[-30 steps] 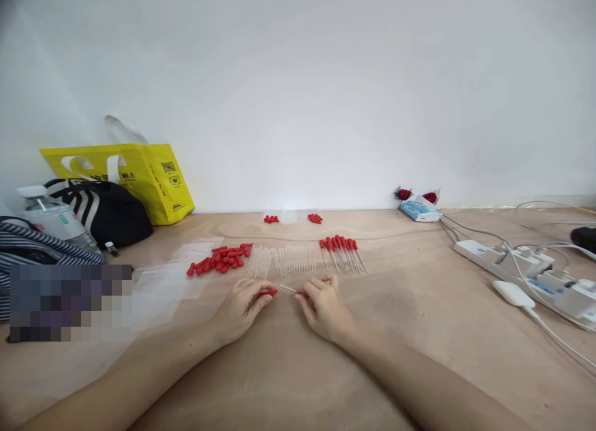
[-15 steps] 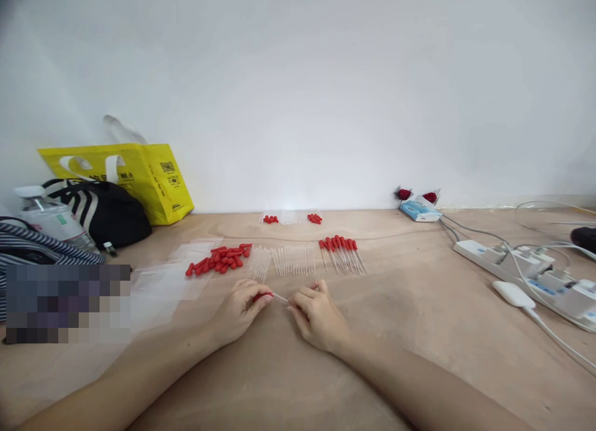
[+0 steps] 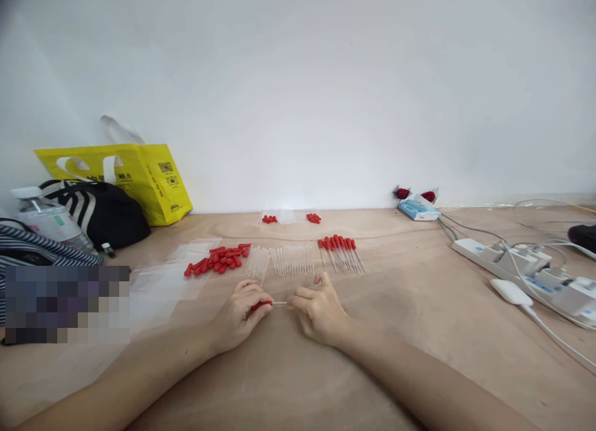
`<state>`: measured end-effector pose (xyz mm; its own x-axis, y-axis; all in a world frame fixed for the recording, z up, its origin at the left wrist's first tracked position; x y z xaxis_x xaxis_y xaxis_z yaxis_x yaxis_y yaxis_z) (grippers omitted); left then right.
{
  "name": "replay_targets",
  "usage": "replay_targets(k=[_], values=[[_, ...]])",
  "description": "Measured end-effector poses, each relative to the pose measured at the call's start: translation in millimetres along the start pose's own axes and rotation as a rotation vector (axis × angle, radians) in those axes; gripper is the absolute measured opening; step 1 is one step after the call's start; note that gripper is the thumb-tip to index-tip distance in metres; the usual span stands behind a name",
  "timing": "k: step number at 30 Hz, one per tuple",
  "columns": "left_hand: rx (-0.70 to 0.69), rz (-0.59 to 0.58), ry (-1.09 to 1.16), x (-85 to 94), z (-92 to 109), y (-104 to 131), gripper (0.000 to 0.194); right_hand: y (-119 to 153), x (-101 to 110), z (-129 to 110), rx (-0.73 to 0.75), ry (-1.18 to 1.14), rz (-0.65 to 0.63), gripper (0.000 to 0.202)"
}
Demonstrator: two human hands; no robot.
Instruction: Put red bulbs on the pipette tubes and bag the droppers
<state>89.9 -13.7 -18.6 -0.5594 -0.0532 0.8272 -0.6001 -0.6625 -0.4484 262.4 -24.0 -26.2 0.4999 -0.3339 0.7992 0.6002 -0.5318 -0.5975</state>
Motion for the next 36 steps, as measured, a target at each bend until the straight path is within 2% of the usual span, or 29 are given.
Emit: replay_targets(k=[5, 18, 25, 30, 33, 36], values=[[-0.057, 0.013, -0.004, -0.8, 2.2, 1.4, 0.021, -2.2, -1.8, -3.9, -0.049, -0.059, -0.014, 0.019], [-0.051, -0.027, -0.005, -1.3, 4.0, 0.3, 0.016, -6.2, -7.3, -5.7, -0.067, -0.109, -0.057, 0.025], [0.042, 0.001, 0.026, 3.8, -1.5, -0.9, 0.018, -10.6, -2.1, -0.8, -0.078, -0.132, -0.089, 0.021], [-0.014, -0.029, 0.012, 0.3, -6.9, 3.3, 0.027, -8.3, 2.2, -0.9, -0.042, -0.053, -0.084, 0.019], [0.005, 0.017, 0.019, 1.8, -9.1, 4.3, 0.025, -6.3, 1.7, -0.7, -0.070, -0.027, -0.095, 0.018], [0.097, 0.143, -0.021, 10.4, -13.6, 4.6, 0.035, -5.6, 1.0, 11.3, -0.206, 0.020, -0.096, 0.019]])
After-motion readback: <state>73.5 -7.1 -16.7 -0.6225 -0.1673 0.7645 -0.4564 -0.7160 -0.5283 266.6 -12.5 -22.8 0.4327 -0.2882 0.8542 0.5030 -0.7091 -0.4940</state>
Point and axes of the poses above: each hand's wrist, its own y-axis away from the middle knuckle, its own x-axis out of the back of the hand, z = x × y, the point moved 3 cm from there along -y, towards the middle knuckle, and after that the axes turned 2 degrees about y, right-handed, at the moved point
